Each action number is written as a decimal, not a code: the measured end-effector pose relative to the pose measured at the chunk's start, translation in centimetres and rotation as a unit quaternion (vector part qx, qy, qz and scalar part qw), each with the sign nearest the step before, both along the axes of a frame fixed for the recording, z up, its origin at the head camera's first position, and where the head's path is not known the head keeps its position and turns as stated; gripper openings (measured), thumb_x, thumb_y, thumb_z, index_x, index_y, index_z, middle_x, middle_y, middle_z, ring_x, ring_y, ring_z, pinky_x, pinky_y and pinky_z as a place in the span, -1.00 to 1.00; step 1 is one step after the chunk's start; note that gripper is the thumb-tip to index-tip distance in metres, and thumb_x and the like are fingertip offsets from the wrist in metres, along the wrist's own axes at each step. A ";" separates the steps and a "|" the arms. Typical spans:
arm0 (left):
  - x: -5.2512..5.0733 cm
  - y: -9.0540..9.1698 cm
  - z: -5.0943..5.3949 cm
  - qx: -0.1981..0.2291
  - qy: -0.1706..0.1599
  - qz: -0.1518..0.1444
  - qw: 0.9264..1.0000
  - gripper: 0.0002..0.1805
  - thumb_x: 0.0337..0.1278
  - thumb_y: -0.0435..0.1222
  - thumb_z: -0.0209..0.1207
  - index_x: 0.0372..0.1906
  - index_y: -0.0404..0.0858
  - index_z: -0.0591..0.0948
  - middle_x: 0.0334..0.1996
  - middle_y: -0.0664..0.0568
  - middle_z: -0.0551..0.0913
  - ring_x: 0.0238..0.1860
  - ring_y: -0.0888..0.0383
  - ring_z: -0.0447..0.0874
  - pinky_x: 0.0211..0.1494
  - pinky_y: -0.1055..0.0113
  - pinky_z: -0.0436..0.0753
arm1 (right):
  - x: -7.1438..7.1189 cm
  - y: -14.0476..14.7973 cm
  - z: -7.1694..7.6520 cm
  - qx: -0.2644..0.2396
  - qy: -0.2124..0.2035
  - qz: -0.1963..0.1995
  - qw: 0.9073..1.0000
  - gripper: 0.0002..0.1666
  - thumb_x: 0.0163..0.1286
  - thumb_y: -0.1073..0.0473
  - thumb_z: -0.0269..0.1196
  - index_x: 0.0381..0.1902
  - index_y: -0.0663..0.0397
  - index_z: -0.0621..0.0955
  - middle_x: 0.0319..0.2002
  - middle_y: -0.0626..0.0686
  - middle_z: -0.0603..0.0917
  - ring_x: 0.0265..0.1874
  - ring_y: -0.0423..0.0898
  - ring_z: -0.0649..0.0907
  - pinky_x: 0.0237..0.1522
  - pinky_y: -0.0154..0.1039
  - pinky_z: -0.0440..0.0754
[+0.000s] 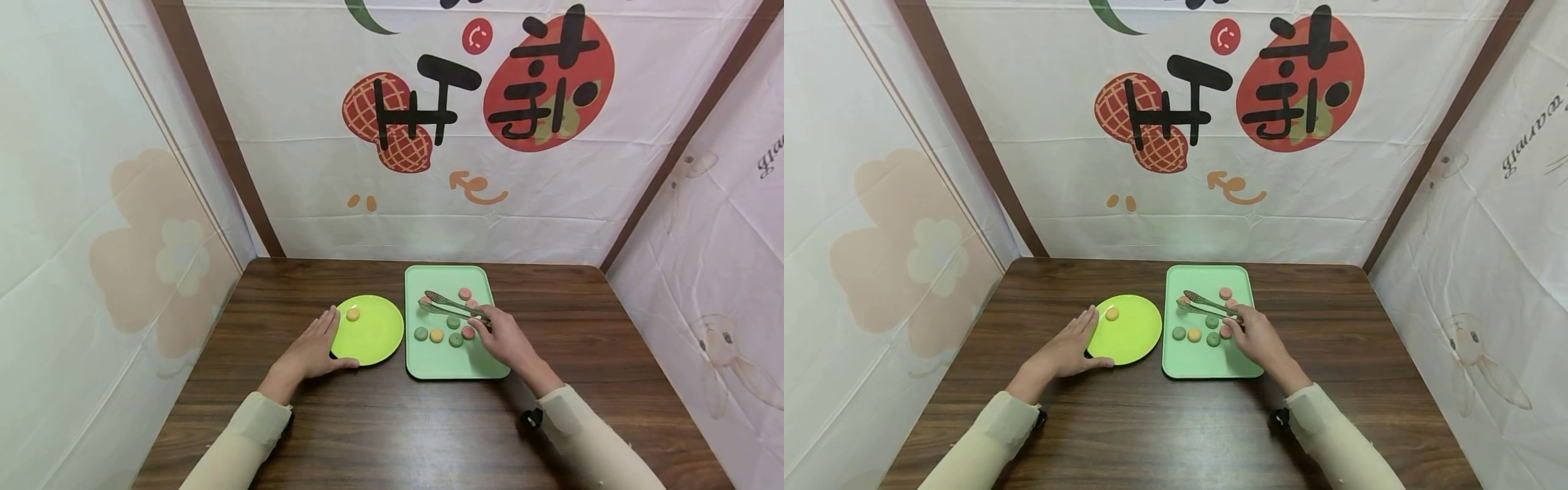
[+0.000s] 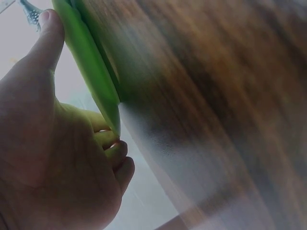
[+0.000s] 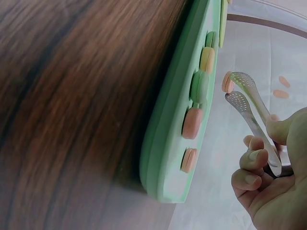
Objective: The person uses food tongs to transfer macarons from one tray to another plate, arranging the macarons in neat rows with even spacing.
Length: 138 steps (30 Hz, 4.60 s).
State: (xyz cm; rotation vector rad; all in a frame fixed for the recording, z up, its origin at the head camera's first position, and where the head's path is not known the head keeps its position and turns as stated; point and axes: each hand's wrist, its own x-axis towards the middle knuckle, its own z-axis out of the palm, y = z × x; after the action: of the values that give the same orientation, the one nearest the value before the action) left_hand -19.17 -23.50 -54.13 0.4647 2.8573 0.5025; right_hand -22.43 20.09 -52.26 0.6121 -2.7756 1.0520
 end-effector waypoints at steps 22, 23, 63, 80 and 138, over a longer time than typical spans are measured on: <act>0.1 0.1 0.1 0.009 -0.002 0.002 1.000 0.45 0.18 0.42 0.34 0.70 -0.52 -0.09 0.72 -0.39 -0.12 0.73 -0.28 -0.11 0.76 -0.15 0.02 | -0.2 -2.5 0.0 -0.017 0.022 0.048 0.998 -0.83 0.62 0.18 0.32 0.02 0.16 0.71 -0.32 -0.03 0.71 -0.44 -0.24 0.56 -0.40 -0.25 0.57; 0.2 0.1 0.1 0.010 -0.002 0.002 1.000 0.45 0.18 0.42 0.34 0.70 -0.52 -0.09 0.72 -0.40 -0.12 0.73 -0.29 -0.11 0.75 -0.15 0.02 | -0.2 -2.6 0.0 -0.017 0.021 0.049 0.998 -0.83 0.61 0.19 0.32 0.02 0.17 0.71 -0.29 -0.01 0.72 -0.42 -0.23 0.57 -0.40 -0.24 0.58; 0.1 0.2 0.1 0.001 -0.004 0.003 1.000 0.44 0.20 0.43 0.30 0.71 -0.50 -0.11 0.73 -0.38 -0.14 0.73 -0.27 -0.13 0.76 -0.14 0.01 | -1.0 -6.4 -0.1 -0.017 0.010 0.084 0.996 -0.74 0.62 0.16 0.31 0.07 0.25 0.71 -0.26 -0.04 0.71 -0.46 -0.25 0.56 -0.41 -0.24 0.59; 0.0 0.2 0.1 -0.007 -0.009 0.003 1.000 0.45 0.20 0.45 0.29 0.71 -0.50 -0.11 0.73 -0.38 -0.15 0.73 -0.27 -0.13 0.76 -0.14 0.01 | -2.0 -8.2 -0.1 -0.004 0.003 0.107 0.994 -0.77 0.62 0.13 0.31 0.01 0.21 0.71 -0.20 0.02 0.74 -0.31 -0.19 0.64 -0.27 -0.19 0.67; 0.1 0.2 0.2 -0.013 -0.018 0.007 1.000 0.43 0.22 0.43 0.29 0.72 -0.48 -0.13 0.74 -0.36 -0.17 0.74 -0.26 -0.15 0.77 -0.11 0.00 | -2.6 -11.3 -0.6 0.036 -0.012 0.103 0.994 -0.76 0.64 0.14 0.29 0.05 0.23 0.69 -0.28 -0.01 0.68 -0.44 -0.19 0.58 -0.42 -0.24 0.61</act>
State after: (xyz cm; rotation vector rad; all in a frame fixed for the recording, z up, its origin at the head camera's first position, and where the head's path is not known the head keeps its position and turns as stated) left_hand -19.05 -23.34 -53.94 0.4288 2.8315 0.4707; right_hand -25.05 8.77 -52.81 0.9187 -2.8288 1.0040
